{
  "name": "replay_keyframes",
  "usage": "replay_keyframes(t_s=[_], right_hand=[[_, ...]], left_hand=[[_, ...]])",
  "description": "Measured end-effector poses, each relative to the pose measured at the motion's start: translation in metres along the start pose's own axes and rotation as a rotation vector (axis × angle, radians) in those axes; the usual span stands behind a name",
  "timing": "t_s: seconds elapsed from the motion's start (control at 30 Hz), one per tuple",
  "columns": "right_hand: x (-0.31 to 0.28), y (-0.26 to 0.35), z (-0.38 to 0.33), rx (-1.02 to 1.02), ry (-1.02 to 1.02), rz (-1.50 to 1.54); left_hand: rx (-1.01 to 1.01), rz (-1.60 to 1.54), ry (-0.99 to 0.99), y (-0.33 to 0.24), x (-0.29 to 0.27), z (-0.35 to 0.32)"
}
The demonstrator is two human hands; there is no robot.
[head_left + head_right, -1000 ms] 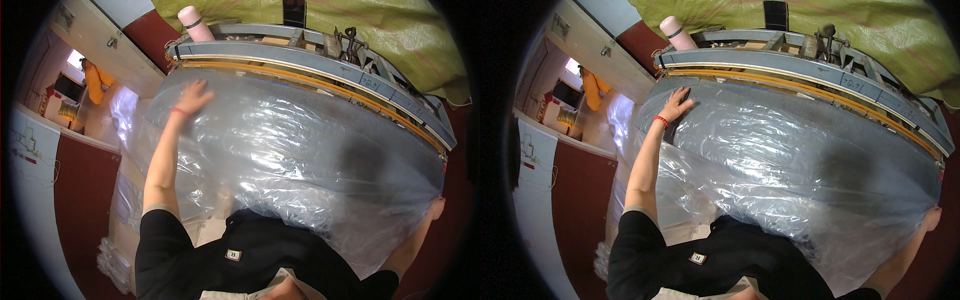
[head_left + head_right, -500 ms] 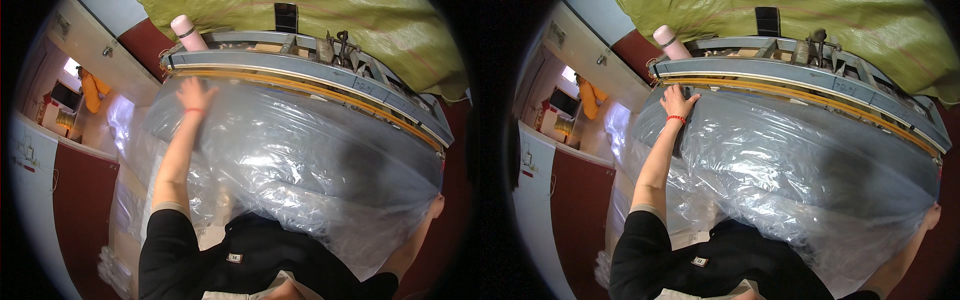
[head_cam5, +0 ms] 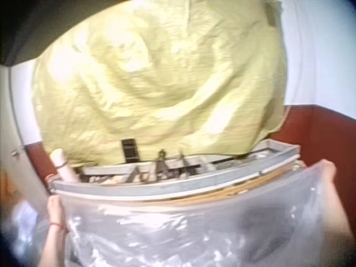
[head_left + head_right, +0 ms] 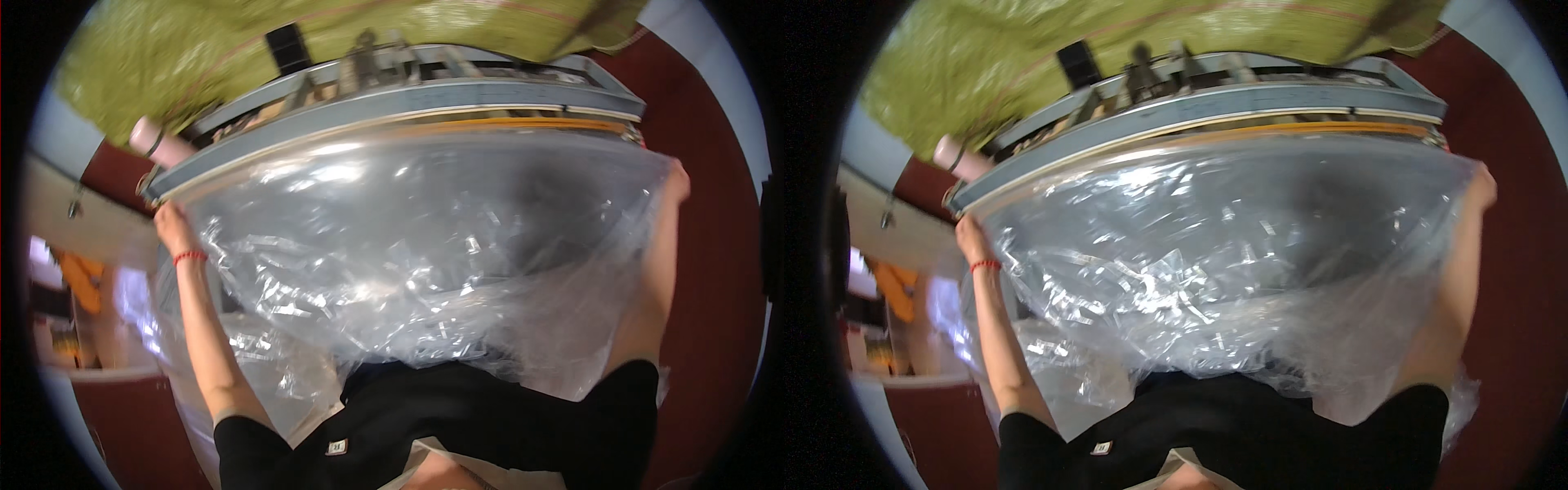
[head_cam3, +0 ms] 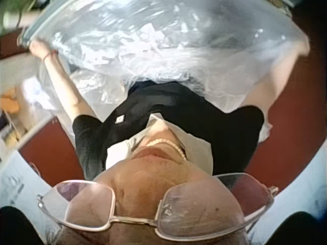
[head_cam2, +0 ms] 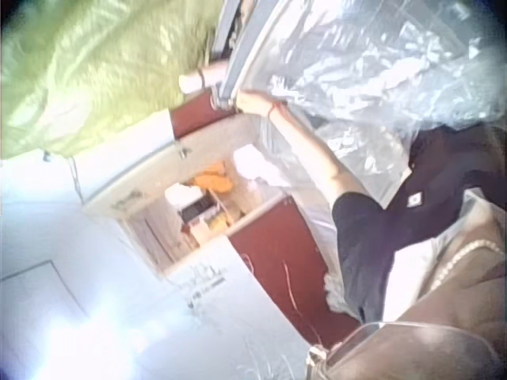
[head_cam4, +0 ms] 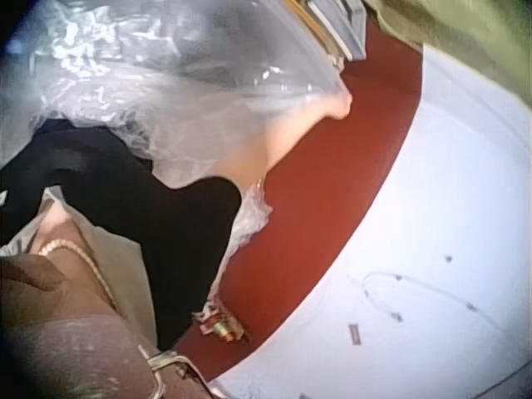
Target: The user is using a heat sealer to seal large plastic bags.
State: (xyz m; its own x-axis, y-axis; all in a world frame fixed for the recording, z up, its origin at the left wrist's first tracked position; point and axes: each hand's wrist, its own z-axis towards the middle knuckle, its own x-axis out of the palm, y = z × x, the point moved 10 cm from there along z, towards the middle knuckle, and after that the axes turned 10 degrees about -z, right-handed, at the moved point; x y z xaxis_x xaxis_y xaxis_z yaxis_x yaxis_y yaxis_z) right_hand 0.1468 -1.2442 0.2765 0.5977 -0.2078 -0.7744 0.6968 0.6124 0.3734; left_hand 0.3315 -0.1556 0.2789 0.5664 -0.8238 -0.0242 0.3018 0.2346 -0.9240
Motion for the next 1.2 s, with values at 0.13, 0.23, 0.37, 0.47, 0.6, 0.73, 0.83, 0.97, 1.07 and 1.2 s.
replay_keyframes(t_s=[0.13,0.23,0.37,0.47,0.6,0.73,0.83,0.97,1.07,1.2], right_hand=[[0.057,0.055,-0.037,-0.106,-0.19,0.367],[0.074,0.078,-0.042,-0.097,-0.198,0.475],[0.099,0.108,-0.038,-0.041,-0.07,0.597],[0.099,0.108,-0.034,-0.013,-0.102,0.583],[0.099,0.101,-0.026,-0.009,-0.173,0.441],[0.09,0.093,-0.027,0.059,-0.232,0.365],[0.078,0.096,-0.032,0.121,-0.302,0.404],[0.085,0.091,-0.031,0.123,-0.249,0.425],[0.117,0.084,-0.029,0.205,0.144,0.768],[0.064,0.093,-0.046,-0.064,0.259,0.804]], left_hand=[[0.324,0.445,-0.15,0.044,-0.039,0.0],[0.083,0.217,-0.166,0.101,-0.055,0.031],[0.057,0.122,-0.175,0.127,-0.066,0.065],[0.078,0.182,-0.162,0.124,-0.05,0.067],[0.062,0.005,-0.195,0.123,-0.052,0.065],[0.18,0.283,-0.296,0.095,-0.057,0.056],[-0.067,0.145,-0.281,0.117,-0.074,0.059],[-0.073,-0.175,-0.37,0.121,-0.094,0.056],[-0.011,0.307,-0.078,0.082,-0.06,0.047],[-0.323,0.722,0.203,0.062,-0.062,0.017]])
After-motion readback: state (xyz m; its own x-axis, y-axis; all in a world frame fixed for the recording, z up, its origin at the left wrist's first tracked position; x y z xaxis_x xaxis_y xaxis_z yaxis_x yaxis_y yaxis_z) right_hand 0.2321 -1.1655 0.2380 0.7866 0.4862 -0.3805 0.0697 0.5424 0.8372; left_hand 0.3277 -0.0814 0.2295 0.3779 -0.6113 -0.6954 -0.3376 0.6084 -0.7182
